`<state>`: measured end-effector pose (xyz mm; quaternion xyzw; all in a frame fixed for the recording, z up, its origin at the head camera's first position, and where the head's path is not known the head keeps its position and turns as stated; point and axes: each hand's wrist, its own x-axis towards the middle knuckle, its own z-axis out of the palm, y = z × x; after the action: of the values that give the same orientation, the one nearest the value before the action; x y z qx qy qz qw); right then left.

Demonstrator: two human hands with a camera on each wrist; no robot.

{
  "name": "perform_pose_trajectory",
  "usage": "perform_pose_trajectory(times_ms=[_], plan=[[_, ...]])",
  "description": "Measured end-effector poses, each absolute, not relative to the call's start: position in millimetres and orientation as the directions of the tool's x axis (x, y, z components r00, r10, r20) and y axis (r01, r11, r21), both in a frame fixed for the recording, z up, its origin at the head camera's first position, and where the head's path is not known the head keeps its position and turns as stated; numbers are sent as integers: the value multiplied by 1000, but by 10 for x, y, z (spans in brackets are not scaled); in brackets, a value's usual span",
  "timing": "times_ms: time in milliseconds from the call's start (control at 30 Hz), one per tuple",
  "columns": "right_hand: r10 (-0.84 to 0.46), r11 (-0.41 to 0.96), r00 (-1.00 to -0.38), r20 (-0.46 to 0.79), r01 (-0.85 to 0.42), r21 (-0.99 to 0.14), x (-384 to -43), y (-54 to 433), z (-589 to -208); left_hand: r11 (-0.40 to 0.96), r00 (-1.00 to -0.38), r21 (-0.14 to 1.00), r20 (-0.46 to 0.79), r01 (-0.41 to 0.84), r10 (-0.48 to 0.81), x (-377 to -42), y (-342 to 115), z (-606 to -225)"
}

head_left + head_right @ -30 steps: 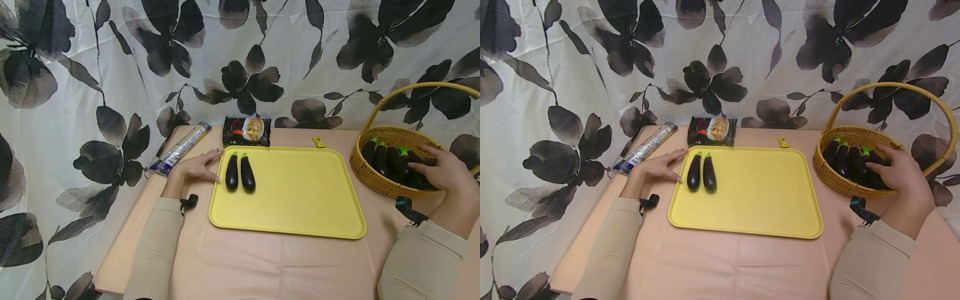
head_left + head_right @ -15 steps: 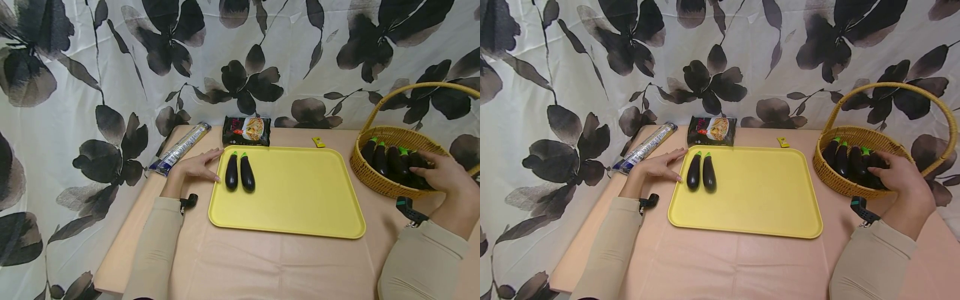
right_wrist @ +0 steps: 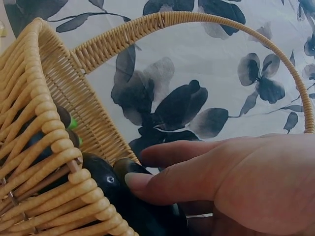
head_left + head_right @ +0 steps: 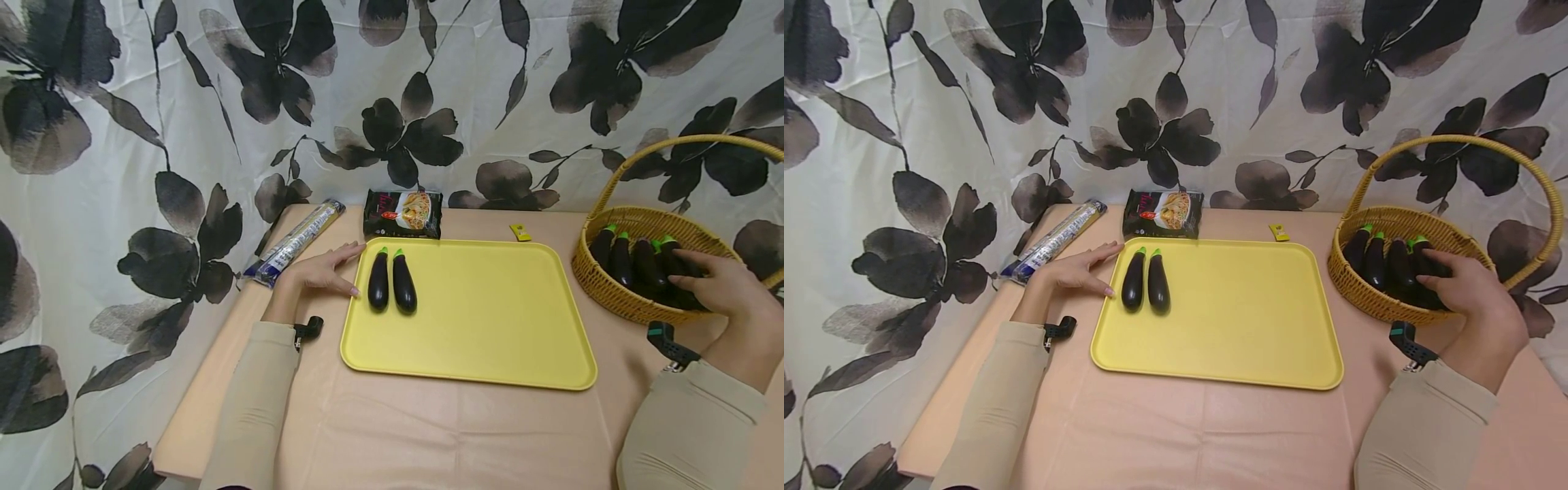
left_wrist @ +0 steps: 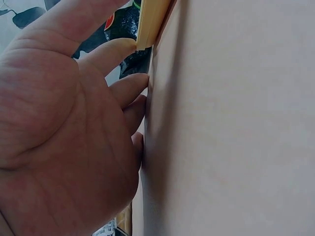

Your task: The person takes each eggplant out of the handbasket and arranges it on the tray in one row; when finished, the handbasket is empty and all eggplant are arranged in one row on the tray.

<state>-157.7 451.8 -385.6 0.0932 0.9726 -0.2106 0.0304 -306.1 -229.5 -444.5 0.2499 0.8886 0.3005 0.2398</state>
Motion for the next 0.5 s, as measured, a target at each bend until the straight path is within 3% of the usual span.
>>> perform_pose_trajectory(times_ms=[300,500], plan=[[221,877,-972,-84,235,-420,-1587,4443,-3790,690,-758,656,-272,304,593,-3095,-2298,-4459],[255,857,-967,6,224,-463,-1597,4320,-3676,687,-756,664,-277,294,592,-3120,-2297,-4469]])
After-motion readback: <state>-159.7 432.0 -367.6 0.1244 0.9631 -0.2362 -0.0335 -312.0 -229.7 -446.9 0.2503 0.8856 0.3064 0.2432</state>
